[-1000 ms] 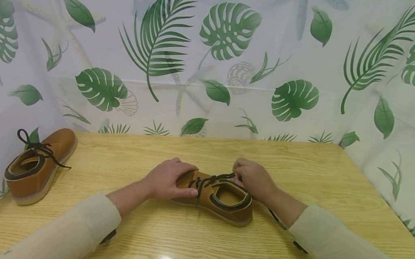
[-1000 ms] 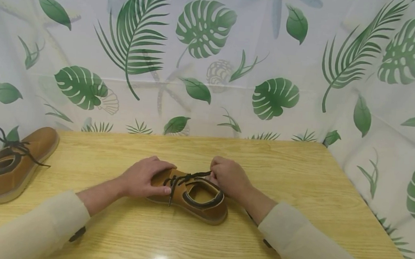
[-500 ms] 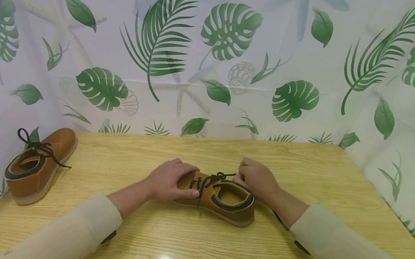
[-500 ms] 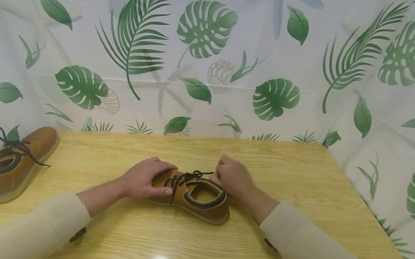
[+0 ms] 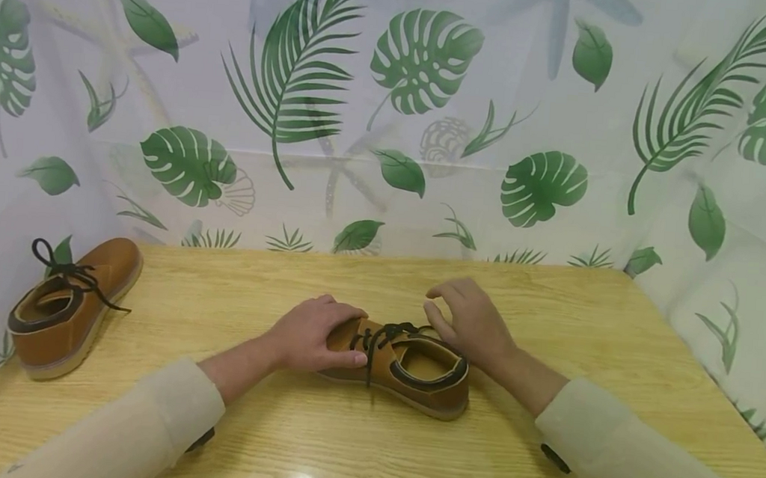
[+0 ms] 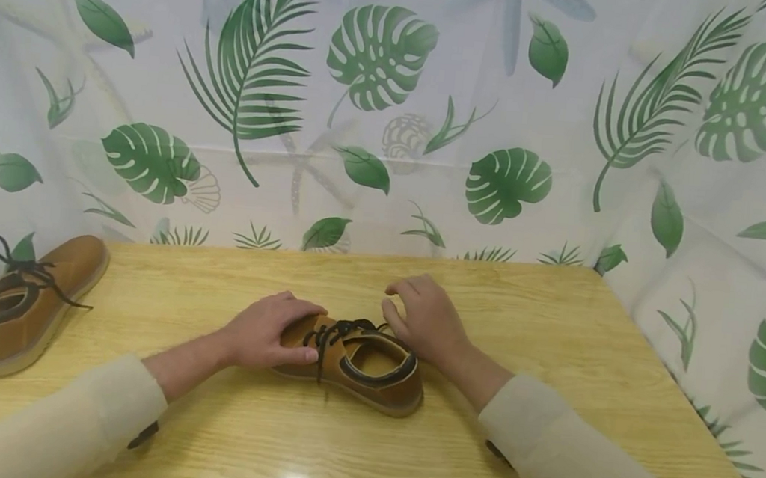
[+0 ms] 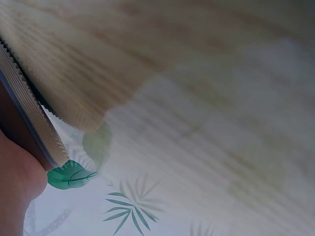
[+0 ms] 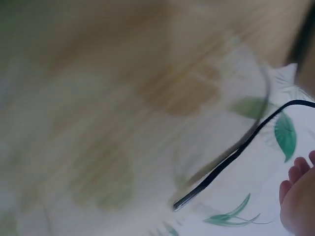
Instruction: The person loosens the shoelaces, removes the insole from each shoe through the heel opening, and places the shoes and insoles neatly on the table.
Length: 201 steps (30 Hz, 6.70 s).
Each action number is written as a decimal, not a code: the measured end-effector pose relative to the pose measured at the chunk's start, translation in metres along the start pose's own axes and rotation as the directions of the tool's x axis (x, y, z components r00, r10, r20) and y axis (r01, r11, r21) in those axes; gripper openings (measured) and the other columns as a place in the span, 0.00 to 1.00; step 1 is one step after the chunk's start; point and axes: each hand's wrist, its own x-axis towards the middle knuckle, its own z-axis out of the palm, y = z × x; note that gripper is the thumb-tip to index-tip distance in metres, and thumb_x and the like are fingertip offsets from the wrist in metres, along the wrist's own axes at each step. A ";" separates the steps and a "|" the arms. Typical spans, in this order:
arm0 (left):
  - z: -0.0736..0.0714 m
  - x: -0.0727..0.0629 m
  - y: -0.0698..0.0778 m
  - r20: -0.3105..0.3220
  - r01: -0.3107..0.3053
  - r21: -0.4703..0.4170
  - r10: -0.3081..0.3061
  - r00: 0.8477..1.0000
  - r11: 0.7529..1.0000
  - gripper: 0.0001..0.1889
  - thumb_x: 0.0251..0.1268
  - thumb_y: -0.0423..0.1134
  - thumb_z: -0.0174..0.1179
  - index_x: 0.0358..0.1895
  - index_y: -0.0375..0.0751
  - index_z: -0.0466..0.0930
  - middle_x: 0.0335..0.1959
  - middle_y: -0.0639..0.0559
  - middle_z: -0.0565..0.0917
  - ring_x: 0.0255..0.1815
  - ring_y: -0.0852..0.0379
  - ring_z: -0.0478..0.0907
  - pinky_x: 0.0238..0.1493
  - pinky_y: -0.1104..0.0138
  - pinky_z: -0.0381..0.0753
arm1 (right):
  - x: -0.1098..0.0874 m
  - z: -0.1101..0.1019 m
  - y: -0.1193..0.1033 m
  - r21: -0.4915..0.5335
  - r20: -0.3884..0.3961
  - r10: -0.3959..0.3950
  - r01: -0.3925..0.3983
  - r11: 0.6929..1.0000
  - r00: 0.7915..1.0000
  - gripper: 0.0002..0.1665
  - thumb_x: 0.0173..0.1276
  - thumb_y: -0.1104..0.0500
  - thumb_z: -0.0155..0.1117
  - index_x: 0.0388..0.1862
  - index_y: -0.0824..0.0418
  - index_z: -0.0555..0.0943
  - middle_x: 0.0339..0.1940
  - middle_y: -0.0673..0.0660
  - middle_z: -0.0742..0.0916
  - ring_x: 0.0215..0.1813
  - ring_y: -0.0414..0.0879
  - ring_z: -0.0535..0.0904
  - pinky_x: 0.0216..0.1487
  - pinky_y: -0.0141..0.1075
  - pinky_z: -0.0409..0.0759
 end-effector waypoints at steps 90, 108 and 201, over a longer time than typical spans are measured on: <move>0.000 0.002 -0.001 -0.039 -0.027 0.004 0.027 0.999 1.000 0.34 0.61 0.66 0.60 0.64 0.49 0.77 0.54 0.58 0.84 0.45 0.58 0.75 0.44 0.64 0.76 | 0.028 -0.010 -0.060 0.306 0.329 -0.256 0.154 0.940 0.909 0.08 0.75 0.66 0.51 0.46 0.58 0.76 0.41 0.51 0.81 0.43 0.42 0.76 0.48 0.38 0.78; 0.002 0.003 -0.003 -0.043 -0.034 0.018 0.035 0.998 0.999 0.36 0.60 0.69 0.59 0.64 0.49 0.77 0.53 0.58 0.85 0.46 0.58 0.76 0.44 0.64 0.75 | 0.024 -0.013 -0.063 0.312 0.183 -0.180 0.117 0.943 0.966 0.07 0.80 0.61 0.49 0.43 0.61 0.73 0.34 0.52 0.78 0.34 0.42 0.71 0.37 0.35 0.74; 0.001 0.000 0.000 -0.002 -0.005 -0.028 0.005 1.000 1.000 0.37 0.62 0.68 0.59 0.68 0.48 0.74 0.60 0.55 0.82 0.53 0.55 0.75 0.51 0.60 0.75 | 0.035 -0.052 -0.032 0.665 -0.050 0.440 -0.299 0.685 0.897 0.27 0.77 0.63 0.52 0.16 0.72 0.78 0.12 0.50 0.78 0.15 0.38 0.68 0.19 0.29 0.67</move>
